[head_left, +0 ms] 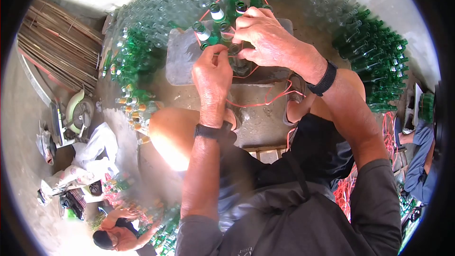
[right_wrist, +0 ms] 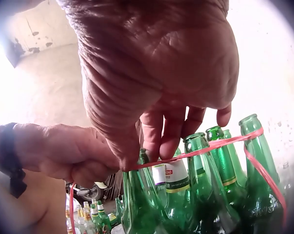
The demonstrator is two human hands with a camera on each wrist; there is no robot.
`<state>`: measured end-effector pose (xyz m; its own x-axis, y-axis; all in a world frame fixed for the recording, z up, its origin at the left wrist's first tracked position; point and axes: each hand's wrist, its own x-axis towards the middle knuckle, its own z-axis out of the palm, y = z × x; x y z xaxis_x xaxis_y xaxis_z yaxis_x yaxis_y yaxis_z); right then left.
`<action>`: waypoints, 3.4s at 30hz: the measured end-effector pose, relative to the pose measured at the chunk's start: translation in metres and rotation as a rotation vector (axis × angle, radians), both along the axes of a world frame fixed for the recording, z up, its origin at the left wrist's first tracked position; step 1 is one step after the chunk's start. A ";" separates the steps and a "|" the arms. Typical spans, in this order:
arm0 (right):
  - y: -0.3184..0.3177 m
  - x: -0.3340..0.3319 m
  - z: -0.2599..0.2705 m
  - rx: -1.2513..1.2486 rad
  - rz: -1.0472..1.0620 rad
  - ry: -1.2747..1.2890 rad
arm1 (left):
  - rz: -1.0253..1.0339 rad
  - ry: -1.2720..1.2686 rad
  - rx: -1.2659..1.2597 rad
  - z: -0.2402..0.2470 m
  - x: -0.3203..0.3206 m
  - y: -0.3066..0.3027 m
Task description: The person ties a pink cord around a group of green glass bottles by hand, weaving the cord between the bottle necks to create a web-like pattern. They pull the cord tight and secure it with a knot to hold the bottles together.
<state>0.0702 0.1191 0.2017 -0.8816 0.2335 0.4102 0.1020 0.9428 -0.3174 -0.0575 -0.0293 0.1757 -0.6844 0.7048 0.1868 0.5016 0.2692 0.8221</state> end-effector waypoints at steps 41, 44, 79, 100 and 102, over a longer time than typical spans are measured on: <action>-0.004 -0.039 0.030 -0.015 0.210 -0.427 | 0.266 -0.643 0.157 -0.037 -0.001 -0.003; 0.000 -0.043 0.028 -0.065 0.237 -0.457 | 0.269 -0.603 0.133 -0.040 -0.001 -0.001; 0.012 -0.080 0.074 0.464 0.488 -0.556 | 0.221 -0.521 0.158 -0.055 0.003 -0.001; 0.045 -0.087 0.082 -0.440 0.327 -0.733 | 0.169 -0.605 0.217 -0.041 0.010 0.002; 0.049 -0.088 0.081 -0.227 0.375 -0.672 | 0.154 -0.614 0.250 -0.038 0.012 0.003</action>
<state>-0.0176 0.1684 0.2825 -0.9594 -0.1131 -0.2584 0.0288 0.8720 -0.4886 -0.0454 -0.0267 0.1377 -0.8076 0.5767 -0.1231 -0.1047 0.0652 0.9924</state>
